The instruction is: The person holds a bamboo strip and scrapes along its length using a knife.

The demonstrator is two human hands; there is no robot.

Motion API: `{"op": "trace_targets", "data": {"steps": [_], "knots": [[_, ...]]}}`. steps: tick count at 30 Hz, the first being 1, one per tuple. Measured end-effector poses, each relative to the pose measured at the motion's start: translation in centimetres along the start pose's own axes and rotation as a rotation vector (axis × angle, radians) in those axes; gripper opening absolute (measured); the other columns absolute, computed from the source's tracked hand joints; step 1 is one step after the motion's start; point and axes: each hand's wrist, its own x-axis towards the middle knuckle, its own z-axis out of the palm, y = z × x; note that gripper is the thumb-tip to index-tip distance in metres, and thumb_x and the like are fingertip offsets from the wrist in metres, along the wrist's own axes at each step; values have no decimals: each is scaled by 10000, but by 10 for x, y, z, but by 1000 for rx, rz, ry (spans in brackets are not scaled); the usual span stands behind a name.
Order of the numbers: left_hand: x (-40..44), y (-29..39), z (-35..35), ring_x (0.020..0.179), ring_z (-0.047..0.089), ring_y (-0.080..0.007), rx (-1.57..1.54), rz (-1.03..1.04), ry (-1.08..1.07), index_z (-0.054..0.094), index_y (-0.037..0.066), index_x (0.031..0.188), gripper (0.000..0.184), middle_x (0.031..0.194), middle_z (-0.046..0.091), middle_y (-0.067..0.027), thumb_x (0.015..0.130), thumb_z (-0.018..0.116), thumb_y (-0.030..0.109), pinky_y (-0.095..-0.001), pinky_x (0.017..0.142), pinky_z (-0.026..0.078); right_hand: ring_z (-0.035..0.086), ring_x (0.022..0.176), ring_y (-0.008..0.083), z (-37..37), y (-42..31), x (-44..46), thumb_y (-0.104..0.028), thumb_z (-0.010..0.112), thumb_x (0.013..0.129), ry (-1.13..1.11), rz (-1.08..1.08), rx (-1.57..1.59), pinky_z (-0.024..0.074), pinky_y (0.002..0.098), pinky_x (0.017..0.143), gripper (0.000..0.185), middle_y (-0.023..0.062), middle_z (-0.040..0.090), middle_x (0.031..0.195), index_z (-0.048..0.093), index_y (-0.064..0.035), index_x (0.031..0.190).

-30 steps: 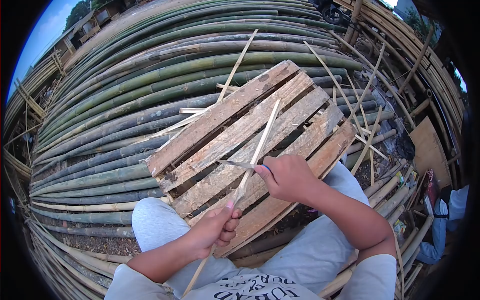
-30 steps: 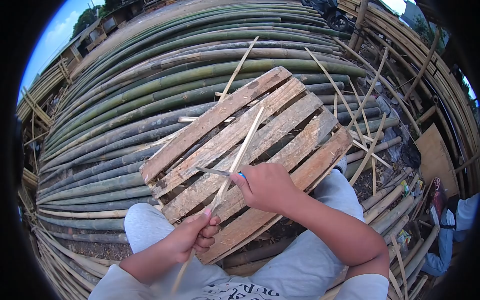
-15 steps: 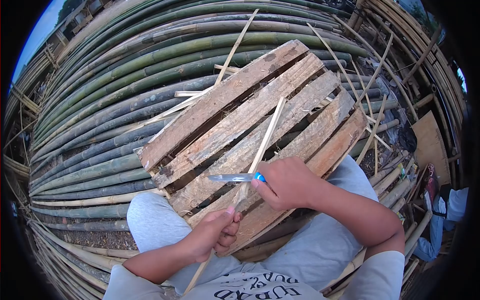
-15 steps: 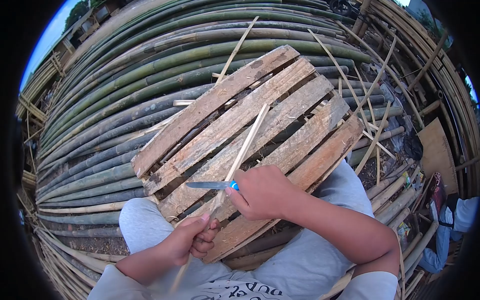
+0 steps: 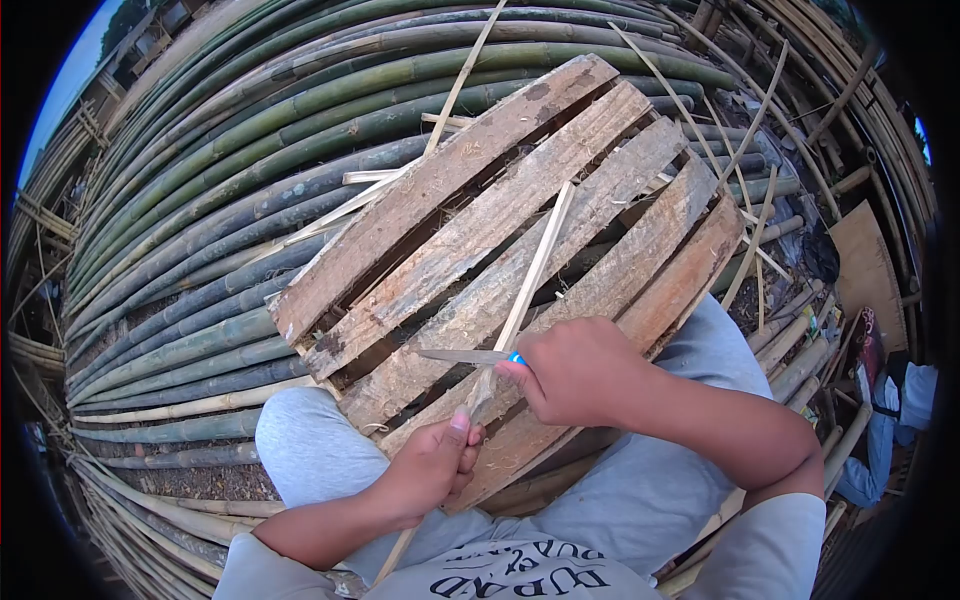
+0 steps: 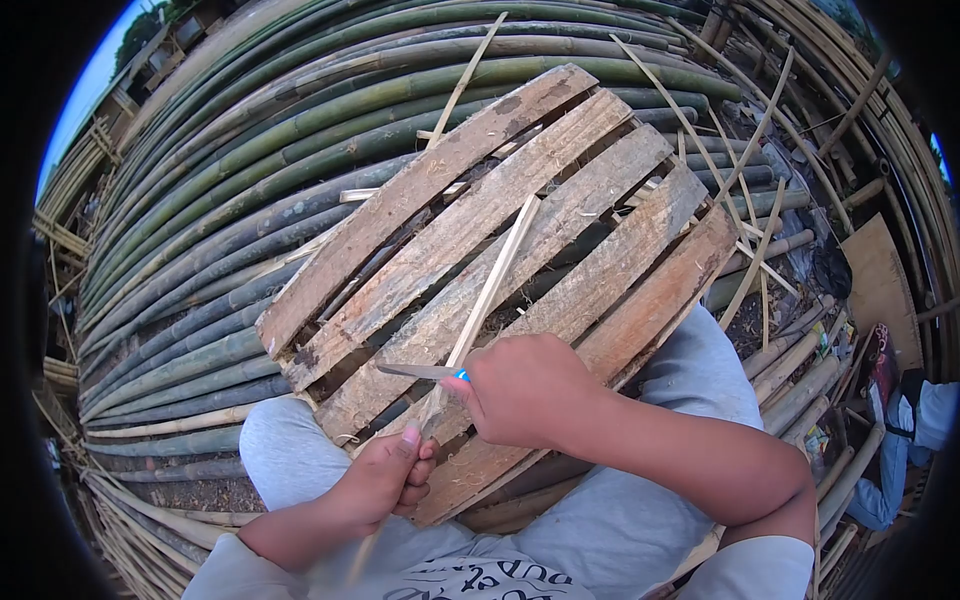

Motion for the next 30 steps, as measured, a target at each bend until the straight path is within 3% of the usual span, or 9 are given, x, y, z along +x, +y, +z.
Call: {"op": "trace_targets", "data": {"steps": [8, 10, 13, 18, 23, 26, 30], "knots": [[-7, 1, -1, 506, 218, -39, -17, -17, -2, 410, 174, 905, 397, 679, 296, 89, 1022, 323, 544, -207, 441, 180, 600, 533, 372, 0, 25, 4, -354, 521, 951, 163, -103, -139, 464, 470, 514, 398, 162, 569, 547, 582, -47, 705], [-13, -3, 1, 502, 217, -37, -47, -75, -53, 403, 176, 902, 402, 677, 300, 89, 1018, 321, 552, -208, 438, 175, 625, 546, 356, -11, 51, 11, -377, 503, 958, 293, 124, -259, 494, 459, 524, 437, 164, 603, 575, 612, -42, 699], [-13, -5, -2, 501, 219, -35, -47, -67, -86, 396, 176, 898, 405, 678, 304, 88, 1017, 318, 556, -212, 434, 170, 622, 542, 355, -5, 49, 9, -372, 501, 956, 274, 116, -217, 487, 461, 513, 427, 169, 602, 578, 605, -42, 707], [-15, -4, -1, 500, 220, -32, -41, -74, -78, 403, 174, 906, 399, 680, 310, 88, 1018, 329, 550, -212, 431, 171, 582, 490, 370, 12, 21, -2, -348, 521, 946, 250, -79, -136, 451, 474, 486, 376, 148, 557, 525, 583, -63, 709], [-16, -3, -4, 500, 223, -29, -79, -77, -87, 411, 173, 917, 387, 686, 320, 88, 1021, 339, 539, -207, 432, 173, 587, 497, 368, 0, 37, 9, -363, 523, 944, 300, -17, -214, 456, 465, 487, 390, 151, 563, 531, 584, -63, 704], [-15, -2, -5, 502, 226, -29, -65, -74, -81, 413, 173, 918, 385, 693, 329, 88, 1023, 338, 535, -207, 432, 175, 623, 517, 348, 0, 25, 7, -367, 516, 946, 285, 24, -253, 486, 451, 493, 407, 159, 593, 547, 627, -47, 720], [-17, -4, -3, 505, 229, -31, -58, -77, -84, 415, 170, 916, 387, 694, 328, 88, 1024, 337, 533, -208, 434, 175, 602, 506, 359, 7, -4, -4, -364, 520, 947, 201, -28, -177, 467, 456, 493, 411, 154, 573, 539, 584, -46, 694]]}}
